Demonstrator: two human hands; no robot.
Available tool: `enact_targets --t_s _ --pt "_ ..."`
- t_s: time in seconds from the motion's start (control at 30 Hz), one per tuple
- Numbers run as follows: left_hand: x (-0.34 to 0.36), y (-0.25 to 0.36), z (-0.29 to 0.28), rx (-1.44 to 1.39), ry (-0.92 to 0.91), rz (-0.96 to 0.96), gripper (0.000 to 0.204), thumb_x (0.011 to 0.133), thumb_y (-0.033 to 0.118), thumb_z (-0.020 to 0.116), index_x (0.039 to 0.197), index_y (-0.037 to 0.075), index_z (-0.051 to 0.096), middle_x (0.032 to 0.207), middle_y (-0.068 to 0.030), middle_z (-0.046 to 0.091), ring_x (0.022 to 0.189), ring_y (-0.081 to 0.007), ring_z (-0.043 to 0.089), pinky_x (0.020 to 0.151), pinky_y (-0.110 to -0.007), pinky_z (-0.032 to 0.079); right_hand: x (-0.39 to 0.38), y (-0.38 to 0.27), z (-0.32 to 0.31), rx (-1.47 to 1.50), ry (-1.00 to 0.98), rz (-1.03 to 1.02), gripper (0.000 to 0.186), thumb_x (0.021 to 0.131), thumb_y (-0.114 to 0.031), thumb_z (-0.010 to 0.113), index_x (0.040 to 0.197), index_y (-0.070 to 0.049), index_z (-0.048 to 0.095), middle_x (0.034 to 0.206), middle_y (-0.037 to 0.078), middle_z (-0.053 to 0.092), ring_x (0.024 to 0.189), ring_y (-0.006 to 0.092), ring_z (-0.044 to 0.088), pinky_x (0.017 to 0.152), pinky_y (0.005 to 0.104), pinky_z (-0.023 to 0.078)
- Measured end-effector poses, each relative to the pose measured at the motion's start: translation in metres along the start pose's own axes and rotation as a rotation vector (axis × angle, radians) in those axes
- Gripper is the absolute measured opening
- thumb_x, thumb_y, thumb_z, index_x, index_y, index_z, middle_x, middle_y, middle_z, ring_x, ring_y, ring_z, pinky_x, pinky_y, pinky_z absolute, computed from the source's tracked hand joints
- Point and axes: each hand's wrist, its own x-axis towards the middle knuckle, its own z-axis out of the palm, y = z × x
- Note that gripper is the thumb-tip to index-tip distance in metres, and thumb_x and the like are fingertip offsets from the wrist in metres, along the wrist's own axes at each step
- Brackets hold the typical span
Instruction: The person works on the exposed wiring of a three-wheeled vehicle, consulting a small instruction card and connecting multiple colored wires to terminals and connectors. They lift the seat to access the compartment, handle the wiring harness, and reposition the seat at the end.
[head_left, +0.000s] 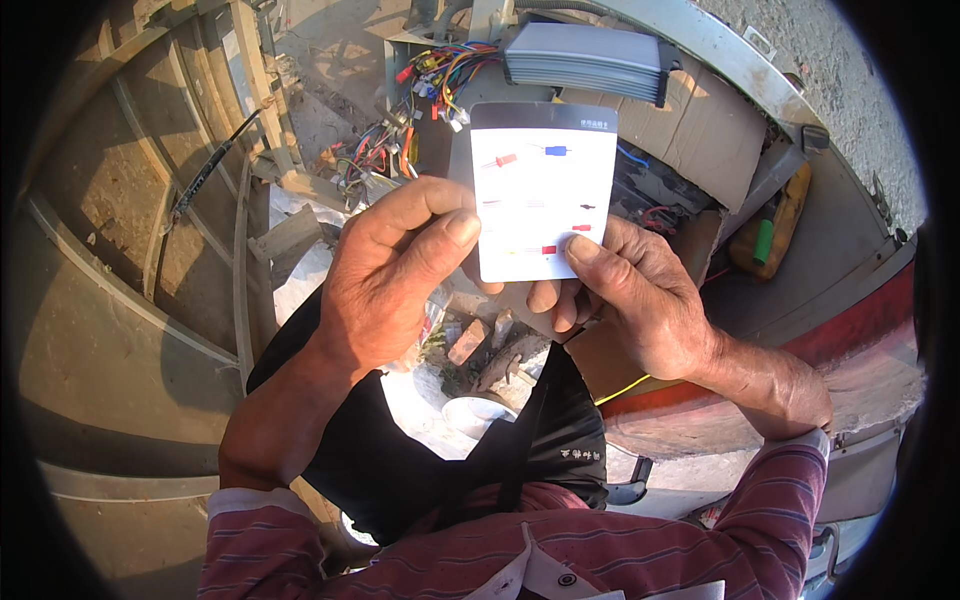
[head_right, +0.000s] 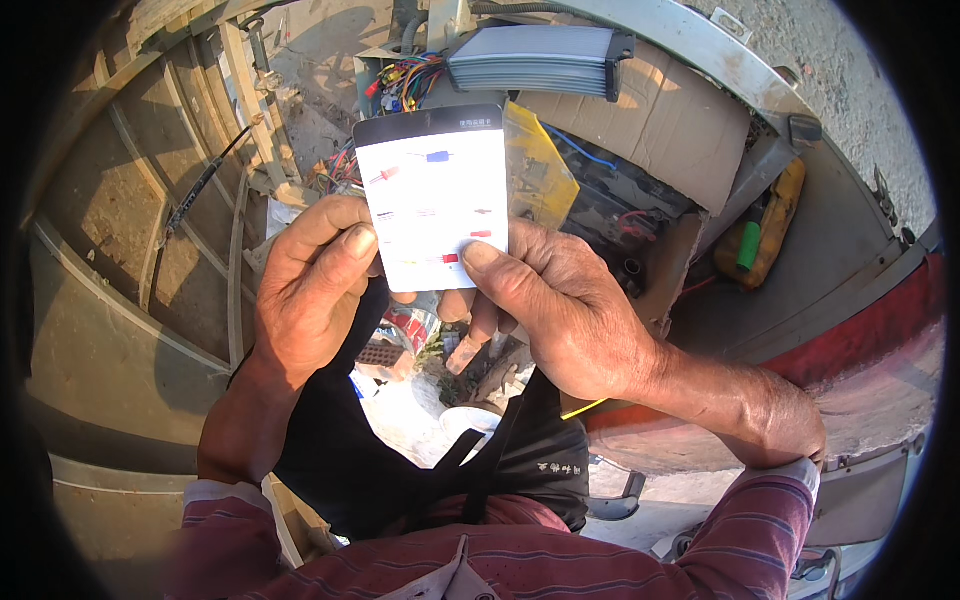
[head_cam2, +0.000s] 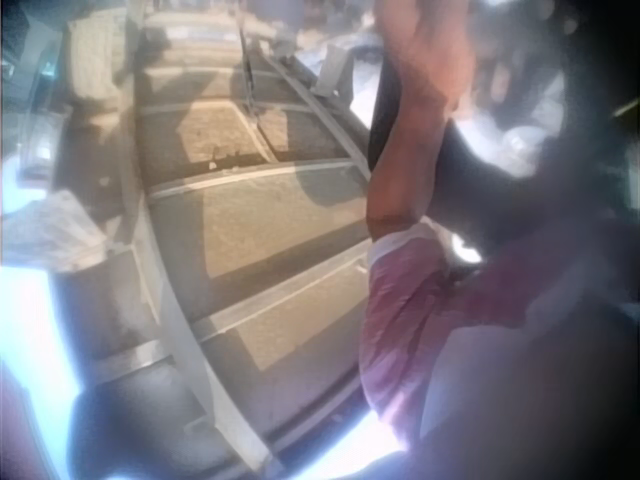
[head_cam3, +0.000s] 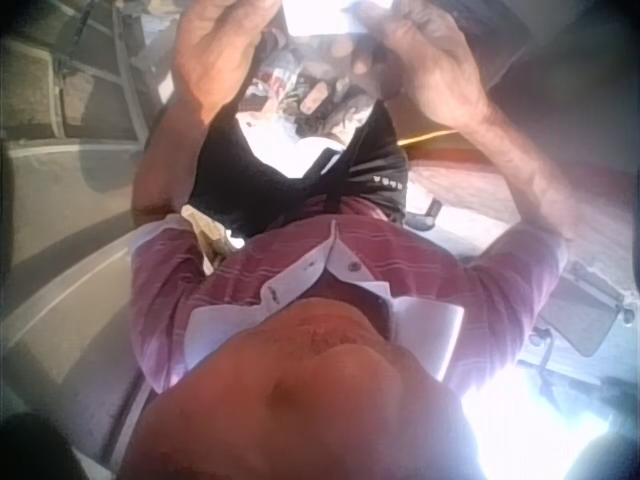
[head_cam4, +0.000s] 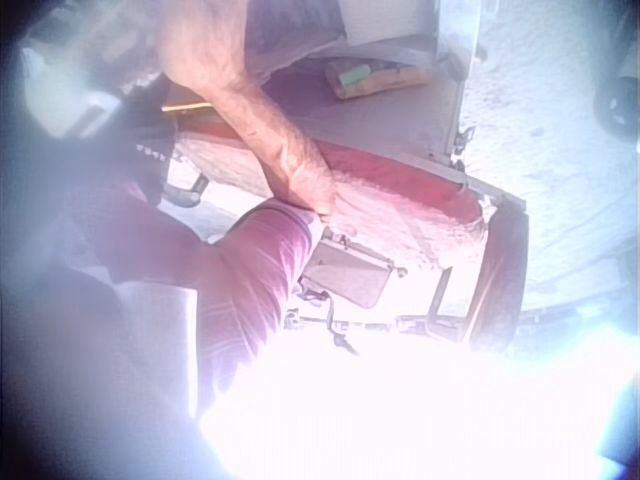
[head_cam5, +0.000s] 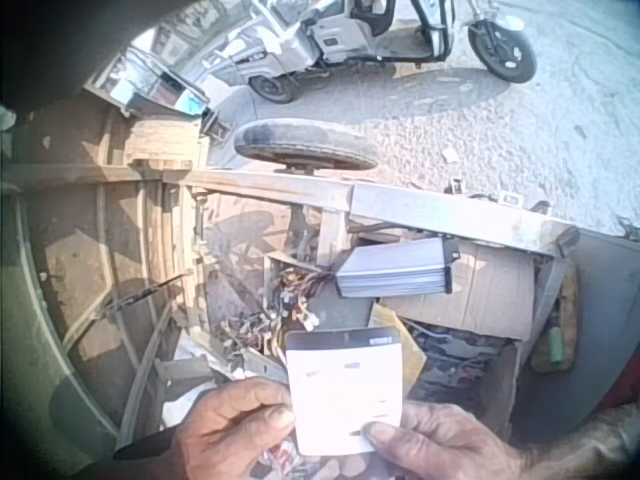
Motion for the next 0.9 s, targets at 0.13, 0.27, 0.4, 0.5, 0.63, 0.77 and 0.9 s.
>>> enact_targets --t_s 0.13,0.27,0.4,0.5,0.63,0.77,0.9 --pt "-0.0003 0.0002 0.0001 0.003 -0.005 -0.003 0.022 0.112 0.017 0.055 0.114 -0.002 0.064 0.098 -0.0056 0.064 0.089 -0.0128 0.065 0.083 -0.03 0.053 0.0002 0.0001 0.0005 0.007 0.002 0.001 0.039 0.116 -0.029 0.043 0.121 0.006 0.06 0.099 0.01 0.068 0.08 0.0149 0.072 0.072 0.0276 0.059" --pt "-0.0002 0.0002 0.0008 0.001 0.001 -0.001 0.021 0.112 0.017 0.055 0.114 -0.002 0.064 0.098 -0.0056 0.064 0.089 -0.0128 0.065 0.083 -0.03 0.053 -0.0001 0.0003 0.0001 0.01 -0.002 0.005 0.039 0.116 -0.029 0.043 0.122 0.005 0.06 0.099 0.01 0.068 0.079 0.0151 0.073 0.072 0.0274 0.059" --pt "-0.0002 0.0001 0.0007 0.002 -0.001 0.01 0.021 0.112 0.016 0.054 0.115 -0.002 0.064 0.098 -0.0057 0.064 0.089 -0.013 0.065 0.083 -0.03 0.053 0.0 0.0009 -0.0005 0.008 -0.008 0.001 0.038 0.116 -0.029 0.043 0.123 0.005 0.06 0.099 0.01 0.068 0.079 0.0153 0.073 0.071 0.0272 0.059" --pt "0.0 -0.0004 0.0001 -0.005 -0.006 0.006 0.02 0.112 0.015 0.055 0.115 -0.002 0.064 0.099 -0.0057 0.063 0.089 -0.0131 0.065 0.083 -0.03 0.053 0.0005 0.0012 -0.0005 0.003 -0.009 -0.001 0.039 0.116 -0.028 0.042 0.123 0.005 0.059 0.098 0.01 0.068 0.079 0.015 0.073 0.072 0.0272 0.059" --pt "-0.0003 -0.0009 -0.0002 -0.016 -0.001 -0.007 0.02 0.112 0.014 0.055 0.116 -0.003 0.064 0.1 -0.0057 0.063 0.09 -0.0135 0.066 0.084 -0.031 0.053 0.0 0.0005 -0.0002 0.018 -0.011 0.001 0.039 0.116 -0.028 0.042 0.125 0.006 0.059 0.098 0.01 0.067 0.079 0.0142 0.072 0.074 0.0282 0.061" --pt "-0.0007 -0.0015 0.0001 -0.024 0.01 -0.014 0.02 0.112 0.014 0.055 0.117 -0.003 0.064 0.101 -0.0061 0.063 0.09 -0.014 0.066 0.084 -0.031 0.054 0.0006 0.001 0.0001 0.028 -0.009 -0.01 0.04 0.116 -0.028 0.043 0.125 0.007 0.06 0.098 0.01 0.067 0.079 0.014 0.071 0.075 0.0289 0.063" --pt "-0.0002 -0.002 -0.0003 -0.022 0.006 -0.012 0.021 0.111 0.014 0.056 0.118 -0.004 0.064 0.102 -0.0066 0.064 0.09 -0.0142 0.066 0.084 -0.031 0.054 0.0004 0.0018 -0.0005 0.005 -0.002 -0.007 0.041 0.116 -0.028 0.042 0.124 0.008 0.06 0.098 0.01 0.067 0.079 0.0143 0.072 0.075 0.029 0.063"
